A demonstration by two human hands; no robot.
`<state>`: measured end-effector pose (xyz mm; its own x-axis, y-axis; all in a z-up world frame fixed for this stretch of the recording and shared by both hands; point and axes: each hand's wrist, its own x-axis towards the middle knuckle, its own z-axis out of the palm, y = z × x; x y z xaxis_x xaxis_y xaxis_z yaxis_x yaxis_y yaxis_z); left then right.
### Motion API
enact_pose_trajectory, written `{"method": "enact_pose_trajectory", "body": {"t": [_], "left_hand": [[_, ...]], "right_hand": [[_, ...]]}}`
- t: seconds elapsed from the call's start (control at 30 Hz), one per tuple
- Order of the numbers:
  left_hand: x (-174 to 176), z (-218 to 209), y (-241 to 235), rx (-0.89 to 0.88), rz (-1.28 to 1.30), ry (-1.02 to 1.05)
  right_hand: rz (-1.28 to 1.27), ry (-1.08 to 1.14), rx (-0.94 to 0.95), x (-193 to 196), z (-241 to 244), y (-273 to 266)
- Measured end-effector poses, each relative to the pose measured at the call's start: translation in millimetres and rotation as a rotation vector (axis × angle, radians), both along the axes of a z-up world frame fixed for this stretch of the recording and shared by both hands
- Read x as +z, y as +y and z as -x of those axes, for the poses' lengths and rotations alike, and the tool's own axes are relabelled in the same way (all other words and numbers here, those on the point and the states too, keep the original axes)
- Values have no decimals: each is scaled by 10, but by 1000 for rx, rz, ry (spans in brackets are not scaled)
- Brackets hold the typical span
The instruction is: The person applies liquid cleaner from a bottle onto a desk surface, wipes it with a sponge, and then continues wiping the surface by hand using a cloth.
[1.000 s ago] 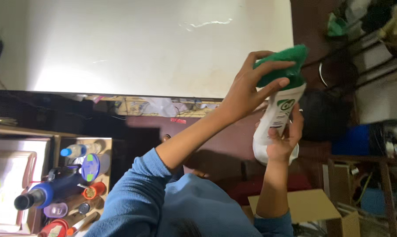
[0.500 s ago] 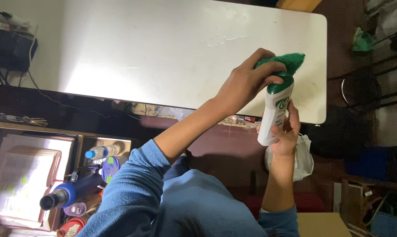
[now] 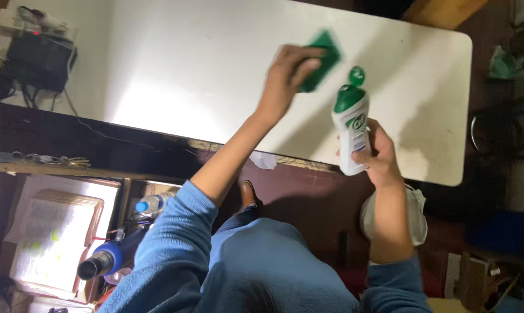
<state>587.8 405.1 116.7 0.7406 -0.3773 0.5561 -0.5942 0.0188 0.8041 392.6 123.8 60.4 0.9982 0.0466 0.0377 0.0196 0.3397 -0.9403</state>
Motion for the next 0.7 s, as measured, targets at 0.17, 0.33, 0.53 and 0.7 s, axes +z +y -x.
{"method": "enact_pose_trajectory", "body": {"t": [0.17, 0.33, 0.53, 0.7], "left_hand": [[-1199, 226, 1193, 601, 79, 272], [-1363, 1254, 2199, 825, 164, 504], [-1595, 2035, 2857, 1010, 219, 699], [-1685, 2330, 3081, 1090, 253, 835]], "right_hand": [[602, 272, -107, 185, -863, 88], [916, 289, 76, 458, -1802, 946], [1168, 148, 117, 425, -3115, 1869], [1531, 68, 207, 540, -3562, 2625]]}}
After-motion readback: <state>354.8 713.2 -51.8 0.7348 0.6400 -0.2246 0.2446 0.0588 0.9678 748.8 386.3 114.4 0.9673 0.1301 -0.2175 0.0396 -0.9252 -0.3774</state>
